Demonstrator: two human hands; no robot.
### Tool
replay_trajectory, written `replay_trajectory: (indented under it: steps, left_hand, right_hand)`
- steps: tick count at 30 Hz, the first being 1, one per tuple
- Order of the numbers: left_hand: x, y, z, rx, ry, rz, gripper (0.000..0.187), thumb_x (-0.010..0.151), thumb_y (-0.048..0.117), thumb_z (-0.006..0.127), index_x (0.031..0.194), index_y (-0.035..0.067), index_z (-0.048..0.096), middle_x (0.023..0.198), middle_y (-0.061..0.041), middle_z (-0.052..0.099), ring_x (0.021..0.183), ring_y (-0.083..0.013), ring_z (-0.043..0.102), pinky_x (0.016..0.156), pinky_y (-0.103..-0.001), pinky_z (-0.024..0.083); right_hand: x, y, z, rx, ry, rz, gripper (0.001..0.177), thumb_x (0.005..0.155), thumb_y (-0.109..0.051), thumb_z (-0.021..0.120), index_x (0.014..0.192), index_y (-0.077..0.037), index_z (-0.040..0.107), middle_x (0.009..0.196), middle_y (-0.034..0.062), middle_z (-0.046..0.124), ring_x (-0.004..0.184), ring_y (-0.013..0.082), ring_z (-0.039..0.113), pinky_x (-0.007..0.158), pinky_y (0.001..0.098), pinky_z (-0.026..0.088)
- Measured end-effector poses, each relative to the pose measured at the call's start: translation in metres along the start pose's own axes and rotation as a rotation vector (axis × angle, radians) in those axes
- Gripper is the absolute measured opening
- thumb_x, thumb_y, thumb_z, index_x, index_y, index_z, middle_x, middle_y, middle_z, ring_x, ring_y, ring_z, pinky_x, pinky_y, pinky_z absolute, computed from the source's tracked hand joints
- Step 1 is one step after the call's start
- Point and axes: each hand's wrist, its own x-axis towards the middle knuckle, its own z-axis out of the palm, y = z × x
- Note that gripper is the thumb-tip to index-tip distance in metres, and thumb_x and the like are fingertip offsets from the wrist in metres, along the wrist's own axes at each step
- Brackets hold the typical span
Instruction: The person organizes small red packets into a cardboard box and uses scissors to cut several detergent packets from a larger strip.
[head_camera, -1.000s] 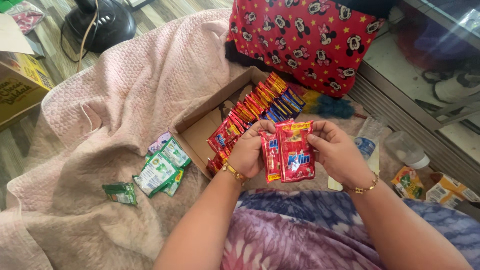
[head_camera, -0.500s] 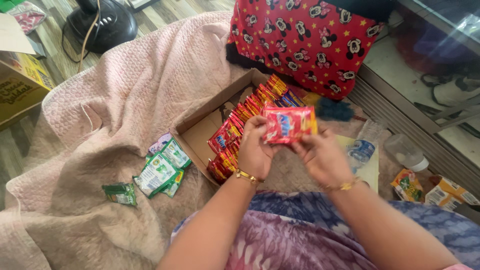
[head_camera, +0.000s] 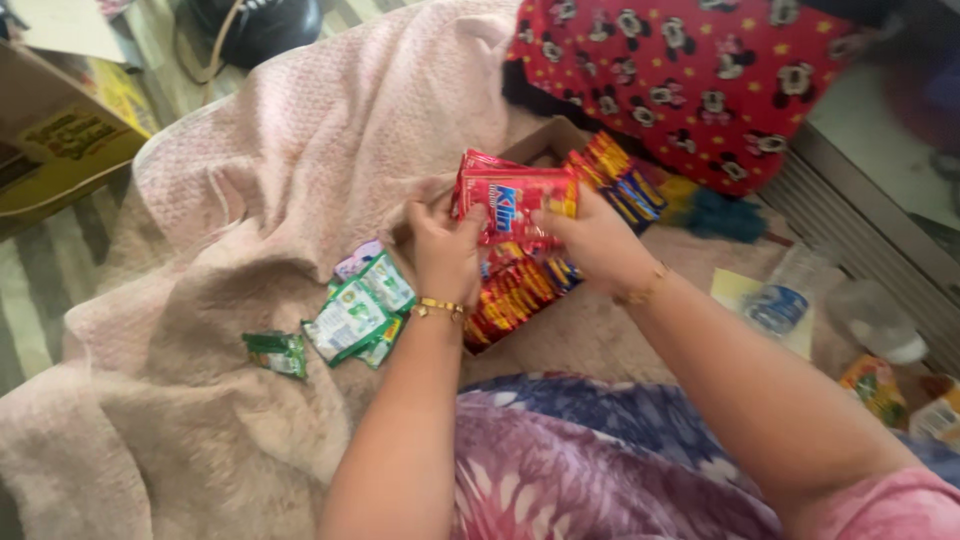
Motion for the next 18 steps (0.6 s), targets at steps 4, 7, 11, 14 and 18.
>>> replay_trajectory:
  steps: [4, 7, 11, 14, 18]
  left_hand:
    - [0.027, 0.008, -0.062, 0.974, 0.100, 0.171, 0.082, 0.079, -0.004, 0.064, 0.152, 0.010, 0.030, 0.142, -0.021, 0.052, 0.124, -0.0355, 0.062, 0.101, -0.044, 0.053]
    - [0.050, -0.029, -0.108, 1.268, -0.160, 0.463, 0.061, 0.080, 0.002, 0.058, 0.141, 0.000, 0.052, 0.147, -0.027, 0.054, 0.137, -0.0442, 0.051, 0.116, -0.049, 0.039]
    - [0.053, -0.071, -0.125, 1.356, -0.305, -0.364, 0.049, 0.090, 0.018, 0.049, 0.137, 0.006, 0.059, 0.129, -0.025, 0.065, 0.123, -0.0384, 0.062, 0.106, -0.043, 0.046]
    - [0.056, -0.083, -0.120, 1.560, -0.412, -0.642, 0.043, 0.097, 0.025, 0.050, 0.134, 0.005, 0.060, 0.127, -0.025, 0.066, 0.121, -0.0392, 0.064, 0.104, -0.044, 0.049]
    - [0.056, -0.091, -0.116, 1.576, -0.489, -0.621, 0.044, 0.096, 0.022, 0.046, 0.135, 0.009, 0.062, 0.128, -0.023, 0.067, 0.120, -0.0388, 0.063, 0.102, -0.045, 0.050]
  right_hand:
    - [0.062, 0.036, 0.007, -0.581, -0.123, -0.303, 0.028, 0.095, -0.006, 0.069, 0.121, -0.005, 0.062, 0.108, 0.0090, 0.072, 0.100, 0.0203, 0.068, 0.087, 0.0363, 0.055]
    - [0.095, 0.075, 0.018, -0.778, -0.177, -0.214, 0.024, 0.090, -0.012, 0.070, 0.112, -0.004, 0.065, 0.098, 0.0136, 0.074, 0.091, 0.0253, 0.072, 0.081, 0.0391, 0.056]
    - [0.110, 0.103, 0.032, -1.298, -0.228, -0.012, 0.032, 0.086, -0.030, 0.077, 0.100, -0.002, 0.071, 0.097, 0.0227, 0.071, 0.095, 0.0381, 0.069, 0.084, 0.0471, 0.054]
    - [0.090, 0.082, 0.028, -1.385, -0.250, 0.119, 0.045, 0.078, -0.045, 0.079, 0.098, -0.005, 0.074, 0.095, 0.0216, 0.072, 0.094, 0.0376, 0.070, 0.086, 0.0470, 0.055]
    - [0.060, 0.052, 0.002, -1.270, -0.005, 0.022, 0.043, 0.085, -0.045, 0.074, 0.100, -0.005, 0.074, 0.093, 0.0180, 0.074, 0.089, 0.0355, 0.072, 0.079, 0.0463, 0.056]
